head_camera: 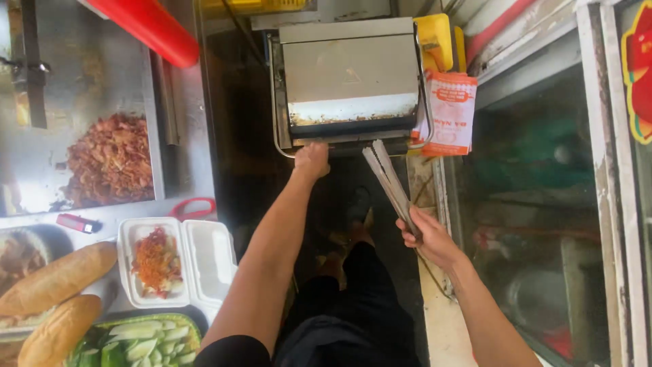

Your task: Assembling a takeaway food container with various meats, vegetables, and sliced toasted bread.

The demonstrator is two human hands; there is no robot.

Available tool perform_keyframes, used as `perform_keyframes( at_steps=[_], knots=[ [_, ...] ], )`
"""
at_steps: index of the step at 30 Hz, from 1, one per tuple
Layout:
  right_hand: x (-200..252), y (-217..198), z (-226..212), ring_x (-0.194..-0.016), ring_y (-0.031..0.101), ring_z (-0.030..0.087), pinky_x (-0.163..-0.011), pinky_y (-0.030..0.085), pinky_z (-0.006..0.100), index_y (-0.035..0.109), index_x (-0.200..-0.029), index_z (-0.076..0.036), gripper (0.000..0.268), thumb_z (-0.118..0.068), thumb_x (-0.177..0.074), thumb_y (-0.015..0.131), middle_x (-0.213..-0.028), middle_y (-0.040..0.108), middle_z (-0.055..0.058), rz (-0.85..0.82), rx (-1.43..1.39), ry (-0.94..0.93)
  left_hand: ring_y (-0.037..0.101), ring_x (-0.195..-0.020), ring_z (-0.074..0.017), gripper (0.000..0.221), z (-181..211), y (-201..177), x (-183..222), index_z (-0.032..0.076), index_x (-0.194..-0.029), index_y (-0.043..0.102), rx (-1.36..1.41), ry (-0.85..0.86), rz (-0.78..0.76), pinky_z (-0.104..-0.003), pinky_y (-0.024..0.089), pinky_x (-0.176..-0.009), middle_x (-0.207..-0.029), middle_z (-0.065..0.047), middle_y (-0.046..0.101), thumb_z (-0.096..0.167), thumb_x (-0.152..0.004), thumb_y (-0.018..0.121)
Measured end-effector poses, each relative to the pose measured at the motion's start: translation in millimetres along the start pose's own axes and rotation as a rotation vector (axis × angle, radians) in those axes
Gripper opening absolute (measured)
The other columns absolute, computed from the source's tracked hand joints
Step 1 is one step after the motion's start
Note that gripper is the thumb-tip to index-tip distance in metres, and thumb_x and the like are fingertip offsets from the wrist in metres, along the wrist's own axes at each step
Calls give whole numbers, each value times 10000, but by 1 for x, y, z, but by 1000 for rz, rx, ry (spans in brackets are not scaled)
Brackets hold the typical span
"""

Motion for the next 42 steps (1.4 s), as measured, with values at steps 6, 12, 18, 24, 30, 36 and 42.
perform_keyframes(
  at_steps=[6,12,18,24,30,36,42],
  knots=[
    [-28,14,28,-622,416,64,-516,323,222,603,-1327,-62,364,-298,-1061,529,-871,572,13,-42,109,24,695,-946,-336,439,18,-165,21,58,-1042,706,-186,332,57,-453,579,-842,-1002,-159,715,386,-783,841],
    [-127,66,31,-573,426,54,-492,323,202,658,-1313,-77,400,-336,-1015,596,-846,632,4,137,173,-83,699,-695,-340,197,16,-307,-23,43,-910,767,-131,215,335,-442,571,-673,-818,-188,723,179,-774,724],
    [-182,80,46,-534,430,55,-453,317,201,669,-1323,-102,420,-347,-982,655,-819,644,20,340,122,-49,681,-692,-405,270,7,-325,-52,-1,-919,743,-164,347,438,-478,552,-611,-799,-236,696,216,-761,710],
    [-228,98,45,-533,390,35,-450,294,191,644,-1385,-101,440,-318,-1002,646,-843,622,1,230,45,-143,679,-683,-409,253,11,-332,-43,-6,-895,730,-128,305,365,-484,550,-613,-785,-244,692,226,-798,706],
    [-238,113,29,-557,432,43,-473,357,199,616,-1423,-139,448,-291,-1003,644,-814,617,-9,267,105,-231,681,-718,-408,261,17,-338,-31,-11,-858,737,31,424,492,-467,554,-626,-792,-218,722,152,-658,772],
    [-142,40,25,-750,583,45,-568,433,185,621,-1416,-101,463,-259,-983,659,-864,642,-25,167,125,-241,736,-736,-373,245,27,-314,-1,23,-868,747,-4,209,287,-443,590,-737,-845,-224,731,248,-770,753],
    [16,-90,-7,-668,489,52,-525,364,202,675,-1339,-10,437,-282,-1001,622,-806,578,-9,65,521,47,702,-895,-407,486,16,-144,18,-13,-995,692,-166,272,189,-541,580,-747,-972,-237,697,402,-759,779]
  ],
)
Point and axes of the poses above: each hand's wrist, its own x-axis away from the middle knuckle, its own y-axis out of the palm, z = x × y, the point moved 3 cm from there along -x, towards the middle knuckle
